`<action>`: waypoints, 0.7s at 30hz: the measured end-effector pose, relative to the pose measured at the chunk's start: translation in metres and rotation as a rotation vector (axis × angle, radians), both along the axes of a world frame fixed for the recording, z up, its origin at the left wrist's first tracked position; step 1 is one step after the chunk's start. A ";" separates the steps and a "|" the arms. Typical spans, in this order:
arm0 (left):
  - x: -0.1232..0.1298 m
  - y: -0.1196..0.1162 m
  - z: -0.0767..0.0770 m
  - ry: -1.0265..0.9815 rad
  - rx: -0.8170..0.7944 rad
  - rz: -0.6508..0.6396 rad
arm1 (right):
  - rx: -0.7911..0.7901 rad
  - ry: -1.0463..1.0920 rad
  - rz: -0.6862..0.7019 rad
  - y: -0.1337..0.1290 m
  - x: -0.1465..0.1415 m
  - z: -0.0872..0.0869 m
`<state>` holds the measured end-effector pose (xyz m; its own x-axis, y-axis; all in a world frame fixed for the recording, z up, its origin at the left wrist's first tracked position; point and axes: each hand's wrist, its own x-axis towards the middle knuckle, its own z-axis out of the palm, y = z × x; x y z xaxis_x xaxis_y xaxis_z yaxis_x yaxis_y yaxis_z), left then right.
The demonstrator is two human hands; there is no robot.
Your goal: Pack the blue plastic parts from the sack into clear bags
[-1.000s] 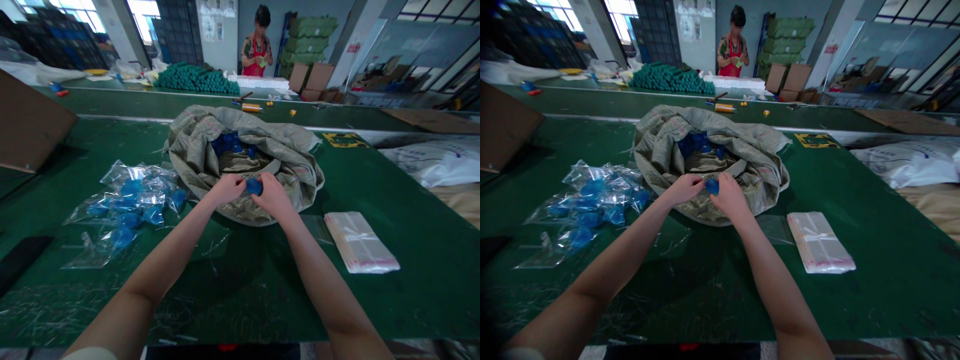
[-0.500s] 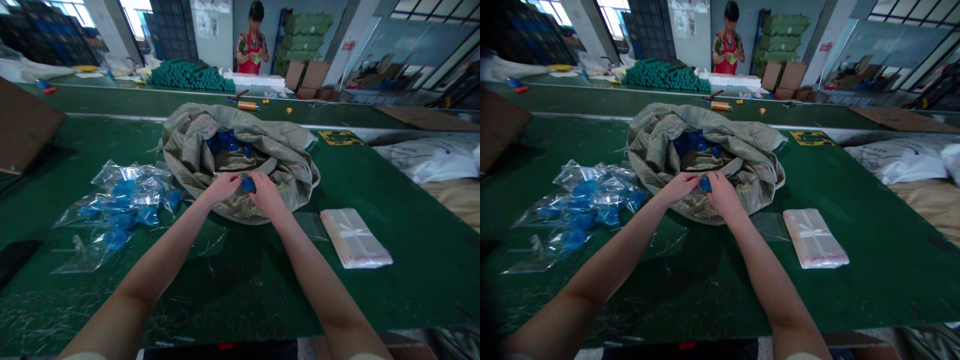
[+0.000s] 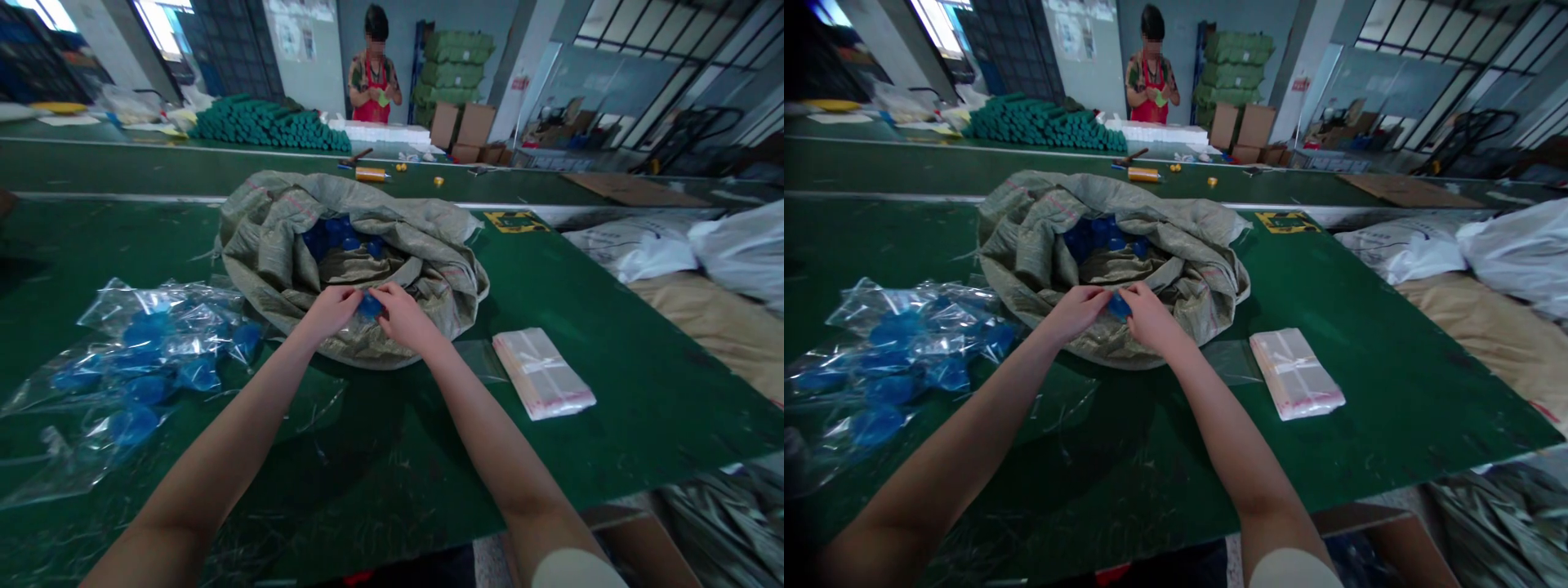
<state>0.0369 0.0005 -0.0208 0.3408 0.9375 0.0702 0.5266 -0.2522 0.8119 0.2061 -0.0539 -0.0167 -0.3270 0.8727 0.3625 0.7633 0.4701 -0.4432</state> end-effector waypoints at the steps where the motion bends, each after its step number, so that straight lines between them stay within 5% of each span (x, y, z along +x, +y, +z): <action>1: 0.000 -0.001 0.001 0.013 0.002 -0.003 | -0.010 0.009 0.021 0.001 0.002 0.000; 9: 0.002 -0.004 0.004 0.036 0.019 -0.007 | -0.072 0.164 0.013 0.002 0.013 0.007; 16: 0.001 -0.004 0.002 0.054 -0.015 0.028 | 0.085 0.053 -0.209 -0.002 0.009 0.018; 21: 0.004 -0.003 0.000 0.063 -0.049 0.035 | -0.053 0.104 -0.249 0.004 0.004 0.003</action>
